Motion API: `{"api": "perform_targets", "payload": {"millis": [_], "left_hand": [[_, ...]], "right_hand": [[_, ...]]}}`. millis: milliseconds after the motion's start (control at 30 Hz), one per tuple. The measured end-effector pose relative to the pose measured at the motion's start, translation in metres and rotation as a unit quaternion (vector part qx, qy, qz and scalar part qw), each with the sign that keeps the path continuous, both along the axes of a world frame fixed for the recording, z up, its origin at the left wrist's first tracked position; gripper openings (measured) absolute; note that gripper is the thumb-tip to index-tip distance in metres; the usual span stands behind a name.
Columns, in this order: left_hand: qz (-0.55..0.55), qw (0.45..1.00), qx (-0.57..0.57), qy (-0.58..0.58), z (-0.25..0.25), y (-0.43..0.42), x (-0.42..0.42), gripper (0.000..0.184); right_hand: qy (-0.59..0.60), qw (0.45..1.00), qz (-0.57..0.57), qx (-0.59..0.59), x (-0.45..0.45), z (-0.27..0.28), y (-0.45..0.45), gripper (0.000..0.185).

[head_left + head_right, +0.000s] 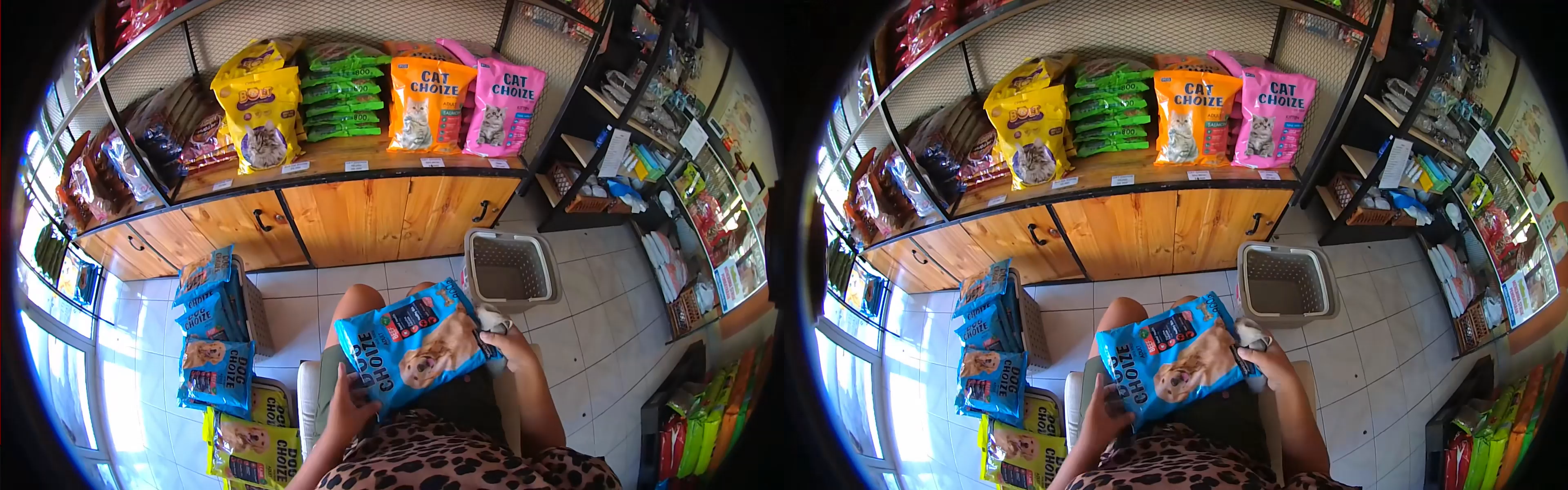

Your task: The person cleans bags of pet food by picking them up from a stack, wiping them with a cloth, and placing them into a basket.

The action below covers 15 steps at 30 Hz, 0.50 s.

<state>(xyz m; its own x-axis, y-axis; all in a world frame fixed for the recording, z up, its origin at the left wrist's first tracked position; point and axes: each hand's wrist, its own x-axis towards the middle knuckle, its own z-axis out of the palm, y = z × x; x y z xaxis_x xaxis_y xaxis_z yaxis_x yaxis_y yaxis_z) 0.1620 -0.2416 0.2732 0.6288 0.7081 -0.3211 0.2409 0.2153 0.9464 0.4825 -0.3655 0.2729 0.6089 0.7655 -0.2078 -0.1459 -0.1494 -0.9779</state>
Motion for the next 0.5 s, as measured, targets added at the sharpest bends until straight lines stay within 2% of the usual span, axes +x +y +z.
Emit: {"api": "perform_targets", "payload": {"millis": [67, 100, 233, 300, 333, 400, 467, 500], "left_hand": [[0.022, 0.992, -0.124, -0.025, 0.004, 0.017, 0.008, 0.081], [0.018, 0.992, -0.123, -0.027, 0.009, 0.020, 0.014, 0.081], [0.021, 0.963, -0.222, -0.150, 0.028, 0.038, 0.039, 0.069], [0.018, 0.930, -0.299, -0.212, -0.012, 0.074, 0.043, 0.055], [0.011, 0.930, -0.302, -0.208, -0.013, 0.077, 0.039, 0.055], [0.086, 0.956, -0.213, -0.182, -0.009, 0.094, 0.052, 0.060], [0.133, 0.955, -0.202, -0.170, 0.021, 0.090, 0.040, 0.067], [0.123, 0.956, -0.204, -0.170, 0.020, 0.090, 0.034, 0.067]], "right_hand": [[0.121, 0.991, -0.046, 0.042, 0.000, 0.004, 0.003, 0.043], [0.118, 0.991, -0.048, 0.044, 0.006, 0.004, 0.004, 0.043], [0.306, 0.947, -0.094, 0.024, 0.041, -0.009, 0.026, 0.038], [0.301, 0.948, -0.102, 0.014, 0.023, -0.016, 0.010, 0.038], [0.287, 0.952, -0.105, 0.011, 0.016, -0.016, 0.005, 0.038], [0.240, 0.965, -0.100, 0.021, 0.021, -0.005, 0.014, 0.038], [0.196, 0.975, -0.104, 0.024, 0.025, 0.003, 0.017, 0.038], [0.194, 0.974, -0.113, 0.026, 0.020, 0.003, 0.012, 0.038]]}}
